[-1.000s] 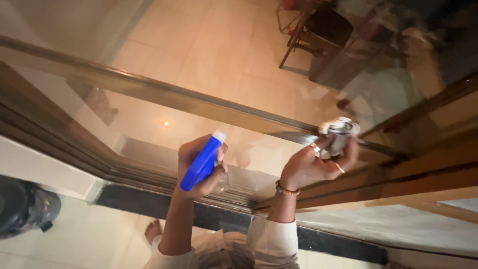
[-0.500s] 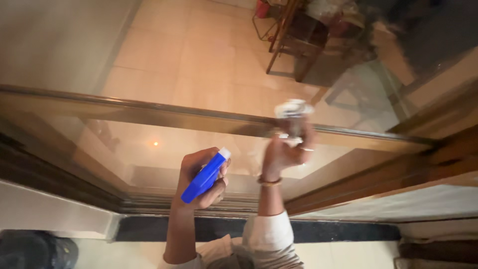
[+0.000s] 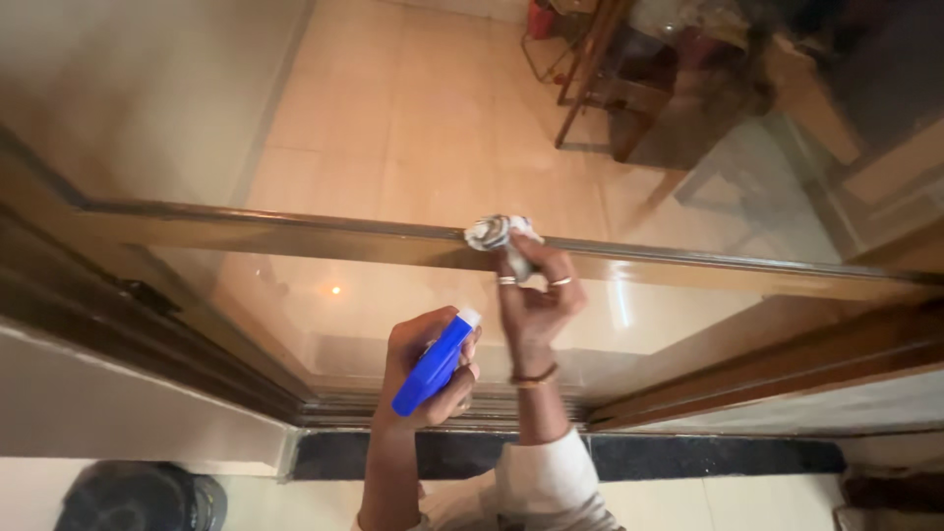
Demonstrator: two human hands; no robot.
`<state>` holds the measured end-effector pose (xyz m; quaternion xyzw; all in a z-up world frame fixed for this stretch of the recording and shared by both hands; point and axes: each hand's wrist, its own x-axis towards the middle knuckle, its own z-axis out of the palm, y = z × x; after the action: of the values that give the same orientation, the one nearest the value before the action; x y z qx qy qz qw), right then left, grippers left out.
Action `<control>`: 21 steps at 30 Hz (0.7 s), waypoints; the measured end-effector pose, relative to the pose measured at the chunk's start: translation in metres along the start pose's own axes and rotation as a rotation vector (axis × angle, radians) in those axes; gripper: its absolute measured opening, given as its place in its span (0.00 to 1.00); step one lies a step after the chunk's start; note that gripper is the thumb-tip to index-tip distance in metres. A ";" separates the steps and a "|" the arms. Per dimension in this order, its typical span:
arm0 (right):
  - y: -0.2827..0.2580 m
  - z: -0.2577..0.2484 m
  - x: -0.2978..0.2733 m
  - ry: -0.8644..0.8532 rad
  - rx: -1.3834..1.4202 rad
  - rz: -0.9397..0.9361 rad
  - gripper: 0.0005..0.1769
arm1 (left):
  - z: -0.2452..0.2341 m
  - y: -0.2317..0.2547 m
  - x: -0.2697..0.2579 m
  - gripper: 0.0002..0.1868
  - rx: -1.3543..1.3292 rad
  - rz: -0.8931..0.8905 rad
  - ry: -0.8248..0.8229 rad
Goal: The person wipes a glass sliding door frame and pane using a cloth while holding a spray bottle in their other hand.
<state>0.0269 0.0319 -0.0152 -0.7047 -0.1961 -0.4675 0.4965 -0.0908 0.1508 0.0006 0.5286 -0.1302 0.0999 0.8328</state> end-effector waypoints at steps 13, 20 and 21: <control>0.039 -0.031 0.019 0.413 0.168 0.218 0.19 | -0.015 0.014 -0.008 0.11 0.356 0.224 0.092; 0.041 -0.039 0.014 0.253 -0.147 0.023 0.18 | 0.006 0.010 -0.007 0.11 0.288 0.170 0.142; 0.037 -0.041 0.015 0.219 -0.090 0.059 0.21 | 0.008 0.008 -0.008 0.11 0.289 0.157 0.147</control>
<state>0.0429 -0.0229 -0.0186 -0.6765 -0.0987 -0.5350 0.4965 -0.1015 0.1468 0.0076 0.6224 -0.0939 0.2207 0.7450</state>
